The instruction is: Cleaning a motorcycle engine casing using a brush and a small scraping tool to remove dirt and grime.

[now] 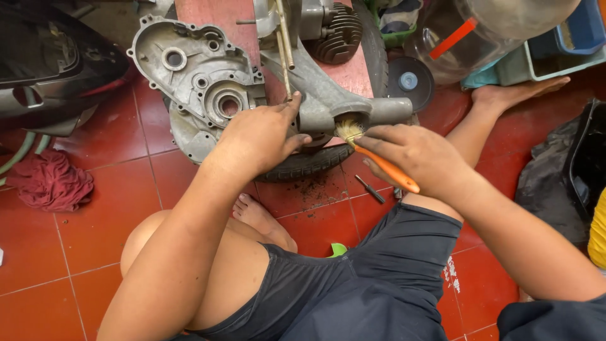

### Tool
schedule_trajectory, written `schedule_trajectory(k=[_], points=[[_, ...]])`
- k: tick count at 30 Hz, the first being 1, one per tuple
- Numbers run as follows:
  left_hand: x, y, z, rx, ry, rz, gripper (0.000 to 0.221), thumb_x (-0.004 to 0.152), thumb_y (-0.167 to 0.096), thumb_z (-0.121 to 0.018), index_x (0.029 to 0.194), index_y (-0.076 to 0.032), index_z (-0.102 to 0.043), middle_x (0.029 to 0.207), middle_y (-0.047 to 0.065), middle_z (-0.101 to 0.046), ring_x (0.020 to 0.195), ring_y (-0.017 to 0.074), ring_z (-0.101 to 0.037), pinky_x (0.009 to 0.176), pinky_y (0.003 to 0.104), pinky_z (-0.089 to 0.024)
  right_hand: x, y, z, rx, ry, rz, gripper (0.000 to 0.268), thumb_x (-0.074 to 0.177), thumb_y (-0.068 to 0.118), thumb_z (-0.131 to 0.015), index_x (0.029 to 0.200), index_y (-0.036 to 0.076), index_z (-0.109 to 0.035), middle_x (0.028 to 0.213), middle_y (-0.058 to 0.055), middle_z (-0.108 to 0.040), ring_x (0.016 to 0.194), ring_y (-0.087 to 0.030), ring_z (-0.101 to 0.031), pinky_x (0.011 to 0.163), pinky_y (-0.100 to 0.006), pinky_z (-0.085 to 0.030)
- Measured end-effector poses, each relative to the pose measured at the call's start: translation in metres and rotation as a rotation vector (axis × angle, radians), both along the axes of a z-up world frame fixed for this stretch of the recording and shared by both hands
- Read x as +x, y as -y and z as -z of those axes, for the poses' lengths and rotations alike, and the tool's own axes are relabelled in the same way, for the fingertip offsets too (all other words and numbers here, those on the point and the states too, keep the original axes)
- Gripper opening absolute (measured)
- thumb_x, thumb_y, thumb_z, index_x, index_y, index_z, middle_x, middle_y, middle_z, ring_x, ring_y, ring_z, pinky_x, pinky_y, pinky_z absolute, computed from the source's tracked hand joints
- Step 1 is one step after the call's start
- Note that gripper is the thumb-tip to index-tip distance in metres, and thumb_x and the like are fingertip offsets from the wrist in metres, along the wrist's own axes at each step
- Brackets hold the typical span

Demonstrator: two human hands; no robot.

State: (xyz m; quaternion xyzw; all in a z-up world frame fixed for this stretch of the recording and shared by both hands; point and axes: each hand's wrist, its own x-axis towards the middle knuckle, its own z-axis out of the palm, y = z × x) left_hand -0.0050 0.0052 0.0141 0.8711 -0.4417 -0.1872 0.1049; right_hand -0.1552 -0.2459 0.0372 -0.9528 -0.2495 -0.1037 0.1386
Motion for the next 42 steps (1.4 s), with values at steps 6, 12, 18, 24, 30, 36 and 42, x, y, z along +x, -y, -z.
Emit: schedule_trajectory(k=[6,12,18,24,30,36,42], points=[[0.005,0.002,0.005,0.020,-0.001,0.030,0.071,0.098,-0.043,-0.059,0.155,-0.003,-0.043,0.133,0.017,-0.067,0.116,0.0376,-0.068,0.090,0.055,-0.056,0.002,-0.018,0.026,-0.299,0.069,0.101,0.034,0.100,0.026,-0.061,0.131,0.013,-0.067,0.121,-0.007,-0.071,0.088,-0.023,-0.072,0.069,-0.033,-0.054],[0.005,0.001,0.008,0.033,-0.048,0.013,0.074,0.097,-0.046,-0.059,0.156,-0.005,-0.041,0.135,0.017,-0.066,0.116,0.0391,-0.067,0.092,0.057,-0.055,0.000,-0.029,0.029,-0.486,-0.225,0.225,0.065,0.084,0.021,-0.068,0.147,0.013,-0.052,0.136,-0.008,-0.060,0.092,-0.027,-0.073,0.071,-0.038,-0.056],[0.004,0.004,0.008,0.063,-0.036,0.008,0.075,0.097,-0.046,-0.060,0.156,-0.005,-0.040,0.134,0.016,-0.067,0.116,0.0376,-0.068,0.093,0.056,-0.055,-0.002,-0.033,0.019,-0.276,-0.316,0.250,0.050,0.097,0.021,-0.058,0.146,0.009,-0.053,0.139,-0.011,-0.060,0.098,-0.033,-0.074,0.075,-0.041,-0.059],[0.003,0.006,0.011,0.067,-0.037,-0.009,0.078,0.096,-0.046,-0.061,0.157,-0.004,-0.038,0.133,0.018,-0.067,0.114,0.0388,-0.069,0.091,0.058,-0.056,-0.007,-0.020,0.044,-0.189,-0.259,0.260,0.047,0.105,0.036,-0.054,0.145,0.010,-0.054,0.137,-0.016,-0.064,0.095,-0.036,-0.074,0.078,-0.045,-0.059],[0.002,0.007,0.011,0.062,-0.043,-0.030,0.080,0.097,-0.047,-0.060,0.159,-0.003,-0.034,0.134,0.019,-0.067,0.114,0.0400,-0.068,0.092,0.058,-0.055,-0.011,-0.041,0.062,-0.369,0.068,0.409,0.046,0.106,0.035,-0.052,0.150,0.022,-0.053,0.134,0.002,-0.064,0.102,-0.019,-0.062,0.091,-0.035,-0.043],[-0.002,0.000,0.010,0.083,-0.067,-0.039,0.083,0.098,-0.050,-0.059,0.161,-0.006,-0.029,0.134,0.020,-0.066,0.116,0.0419,-0.067,0.093,0.060,-0.055,-0.014,-0.041,0.080,-0.380,0.196,0.501,0.039,0.105,0.035,-0.057,0.143,0.025,-0.060,0.111,-0.002,-0.054,0.099,-0.021,-0.053,0.087,-0.038,-0.031],[0.001,0.001,0.012,0.067,-0.055,-0.034,0.080,0.096,-0.048,-0.061,0.158,-0.004,-0.036,0.133,0.019,-0.067,0.114,0.0427,-0.068,0.093,0.059,-0.055,0.003,-0.041,0.099,-0.229,0.385,0.486,0.035,0.102,0.027,-0.070,0.136,0.029,-0.066,0.102,0.002,-0.058,0.086,-0.015,-0.057,0.082,-0.033,-0.029]])
